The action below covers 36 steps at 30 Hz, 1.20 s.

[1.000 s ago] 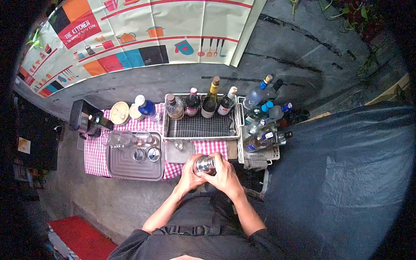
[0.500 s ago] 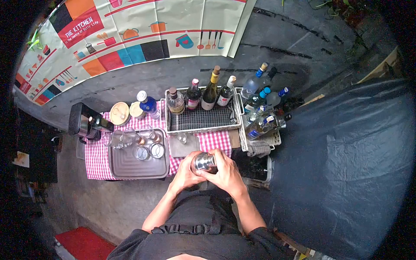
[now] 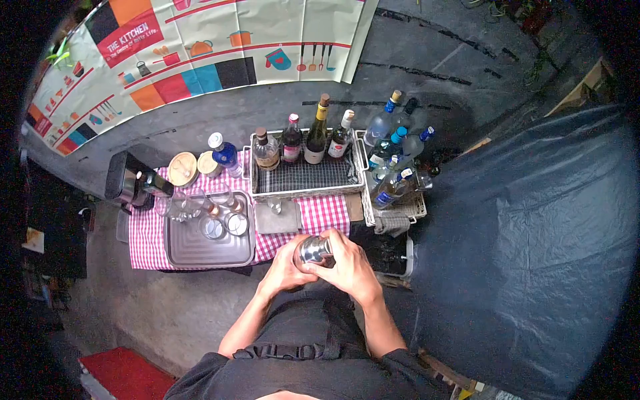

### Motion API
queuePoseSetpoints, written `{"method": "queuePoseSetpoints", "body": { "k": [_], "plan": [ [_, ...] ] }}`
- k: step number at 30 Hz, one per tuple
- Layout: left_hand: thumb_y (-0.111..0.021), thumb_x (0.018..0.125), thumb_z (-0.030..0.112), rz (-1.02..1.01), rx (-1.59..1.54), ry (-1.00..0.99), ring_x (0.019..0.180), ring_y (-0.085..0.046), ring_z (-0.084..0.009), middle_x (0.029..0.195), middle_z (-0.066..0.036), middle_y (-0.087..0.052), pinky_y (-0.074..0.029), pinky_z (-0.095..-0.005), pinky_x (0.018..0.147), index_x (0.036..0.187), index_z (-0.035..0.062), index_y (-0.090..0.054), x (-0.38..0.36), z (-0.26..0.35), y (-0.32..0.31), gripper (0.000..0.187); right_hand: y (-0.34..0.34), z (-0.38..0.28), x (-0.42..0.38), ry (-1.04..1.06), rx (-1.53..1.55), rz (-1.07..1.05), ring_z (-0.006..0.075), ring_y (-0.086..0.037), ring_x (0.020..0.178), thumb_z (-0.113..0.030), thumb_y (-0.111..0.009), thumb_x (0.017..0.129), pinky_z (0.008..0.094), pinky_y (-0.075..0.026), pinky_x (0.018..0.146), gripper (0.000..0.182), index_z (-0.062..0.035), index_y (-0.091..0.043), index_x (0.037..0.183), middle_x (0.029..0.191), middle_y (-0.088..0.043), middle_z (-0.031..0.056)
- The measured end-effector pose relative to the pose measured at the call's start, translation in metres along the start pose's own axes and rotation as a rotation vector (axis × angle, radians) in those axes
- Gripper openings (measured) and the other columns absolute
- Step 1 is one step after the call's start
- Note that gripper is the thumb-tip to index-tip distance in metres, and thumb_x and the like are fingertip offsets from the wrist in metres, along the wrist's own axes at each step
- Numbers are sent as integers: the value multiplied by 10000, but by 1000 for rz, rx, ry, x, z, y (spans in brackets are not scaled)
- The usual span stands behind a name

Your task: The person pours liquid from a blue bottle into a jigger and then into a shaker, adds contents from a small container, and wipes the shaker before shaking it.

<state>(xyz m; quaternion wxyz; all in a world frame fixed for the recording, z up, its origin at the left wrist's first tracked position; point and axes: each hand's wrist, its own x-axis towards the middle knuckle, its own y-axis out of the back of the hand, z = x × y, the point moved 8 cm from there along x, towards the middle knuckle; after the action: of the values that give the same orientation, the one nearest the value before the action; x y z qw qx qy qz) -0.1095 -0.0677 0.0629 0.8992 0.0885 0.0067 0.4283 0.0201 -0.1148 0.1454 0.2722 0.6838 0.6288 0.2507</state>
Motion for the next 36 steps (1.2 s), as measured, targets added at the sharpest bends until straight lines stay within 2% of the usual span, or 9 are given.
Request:
{"method": "queuePoseSetpoints", "body": {
  "k": [4,6,12,23,27,30,31,33,36],
  "plan": [
    [-873,587,115,53,-3,11,1023,-713,-275,1094,-148,-711,-556,-387,923,1254,19,-606,-5,1,-16,725,12,7,-8,28,7,-20,340,-725,943,-255,-909,705,395,-584,836,651,19,-569,1188,1093,-676,201],
    [-870,590,110,44,-48,51,1012,-714,-259,1083,-141,-715,-558,-381,919,1250,19,-608,-7,5,-26,716,22,3,-12,90,13,-56,417,-706,954,-317,-871,762,467,-570,853,636,22,-560,1202,1068,-681,224],
    [-866,595,90,96,-60,57,975,-712,-203,1056,-124,-725,-566,-366,896,1240,16,-610,-20,16,-57,698,34,10,-32,124,-7,-130,411,-689,988,-318,-865,766,468,-555,869,595,23,-573,1157,1097,-658,214],
    [-934,629,161,294,-52,-22,975,-736,-274,1068,-162,-724,-583,-394,873,1233,6,-593,-54,28,-72,710,44,1,-62,276,66,-68,368,-699,946,-324,-904,707,445,-565,857,618,-4,-617,1150,1062,-668,177],
    [-939,627,245,167,-57,-39,1076,-703,-273,1183,-170,-695,-554,-404,962,1253,-3,-587,-70,37,-72,759,41,1,-66,342,14,-136,336,-666,1108,-393,-930,652,444,-505,996,728,-15,-653,1209,1146,-675,148],
    [-918,650,234,-1,-334,62,1143,-655,-223,1226,-118,-679,-522,-385,1016,1303,0,-581,-75,34,-86,771,17,0,-66,509,433,-372,333,-545,1331,-379,-974,593,474,-426,1126,829,-9,-669,1270,1347,-624,152],
    [-905,648,211,-70,-393,73,1158,-640,-208,1237,-101,-671,-514,-377,1028,1312,-1,-582,-78,33,-89,767,12,-8,-68,585,442,-390,336,-535,1362,-286,-968,599,478,-402,1151,792,-9,-669,1278,1332,-654,148],
    [-893,616,168,-14,-430,76,1125,-656,-203,1197,-94,-684,-525,-367,1010,1292,1,-600,-81,35,-86,756,-10,1,-70,480,505,-439,357,-554,1357,-199,-928,630,504,-377,1166,676,-9,-682,1230,1251,-706,131],
    [-873,601,135,39,-344,72,1086,-674,-197,1153,-93,-698,-543,-359,976,1259,7,-611,-88,27,-81,719,-18,3,-72,423,601,-317,367,-607,1299,-177,-894,643,571,-338,1175,584,-23,-694,1169,1154,-745,97]
  ]
}}
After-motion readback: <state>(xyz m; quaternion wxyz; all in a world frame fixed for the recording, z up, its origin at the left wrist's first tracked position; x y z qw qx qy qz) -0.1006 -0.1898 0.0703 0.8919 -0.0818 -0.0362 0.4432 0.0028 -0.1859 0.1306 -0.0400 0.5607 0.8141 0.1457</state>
